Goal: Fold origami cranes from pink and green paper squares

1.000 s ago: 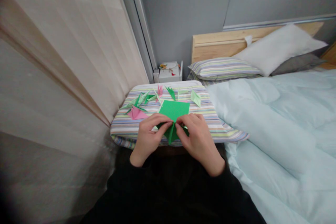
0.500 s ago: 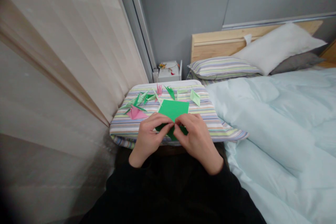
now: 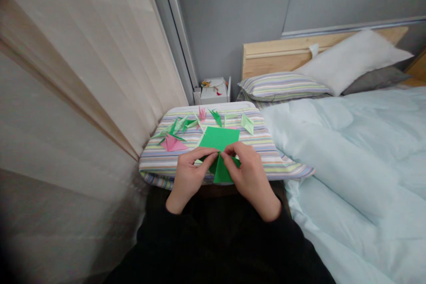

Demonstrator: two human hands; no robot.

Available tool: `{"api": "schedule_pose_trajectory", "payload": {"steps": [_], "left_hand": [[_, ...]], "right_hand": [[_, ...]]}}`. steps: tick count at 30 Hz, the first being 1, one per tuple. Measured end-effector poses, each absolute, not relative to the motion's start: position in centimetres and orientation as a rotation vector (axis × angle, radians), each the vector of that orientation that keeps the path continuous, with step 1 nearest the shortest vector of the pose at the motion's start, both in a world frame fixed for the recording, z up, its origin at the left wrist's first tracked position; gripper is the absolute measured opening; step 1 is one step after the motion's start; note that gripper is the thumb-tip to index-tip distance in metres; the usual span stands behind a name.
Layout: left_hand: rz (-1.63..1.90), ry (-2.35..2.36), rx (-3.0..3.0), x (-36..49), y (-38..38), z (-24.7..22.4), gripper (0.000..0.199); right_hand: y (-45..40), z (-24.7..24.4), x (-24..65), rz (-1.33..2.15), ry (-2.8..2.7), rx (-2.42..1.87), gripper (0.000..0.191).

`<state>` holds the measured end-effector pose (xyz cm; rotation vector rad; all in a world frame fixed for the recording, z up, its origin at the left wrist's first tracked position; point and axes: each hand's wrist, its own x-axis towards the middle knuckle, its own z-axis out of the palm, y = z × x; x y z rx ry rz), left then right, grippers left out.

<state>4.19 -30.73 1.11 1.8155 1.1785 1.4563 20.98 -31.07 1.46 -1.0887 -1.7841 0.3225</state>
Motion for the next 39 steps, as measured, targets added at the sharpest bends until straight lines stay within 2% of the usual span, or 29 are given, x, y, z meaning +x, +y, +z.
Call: {"api": "schedule_pose_trajectory", "payload": {"steps": [9,17,22,27,29,33,39], "left_hand": [[1.657,1.223,1.260,5.5,-30.3,-0.2,0.015],[1.553,0.943,0.942,6.2,-30.5,-0.6,0.039],[1.610,0.909,0.743,6.5,-30.5,0.0,0.032],[1.629,0.745,0.544,6.6,-30.6,0.2,0.033],[1.650,0.784,0.586,6.3,-30.5,0.1,0.033],[1.740,0.914,0.774,5.7,-30.3,0.1,0.028],[1.654,0.928,0.845,5.6,-30.3,0.6,0.027]], "right_hand": [[-31.1,0.9,19.0,0.410,-1.512,-1.112,0.008],[-30.5,0.1,18.2,0.377,-1.541,-1.116,0.010],[-30.4,0.2,18.5,0.325,-1.422,-1.044,0.011],[-30.4,0.0,18.6,0.838,-1.283,-0.916,0.015],[-30.4,0.1,18.7,0.930,-1.178,-0.885,0.015],[-30.3,0.3,18.9,0.921,-1.084,-0.885,0.018],[-30.0,0.3,19.2,0.860,-1.040,-0.917,0.017]]}}
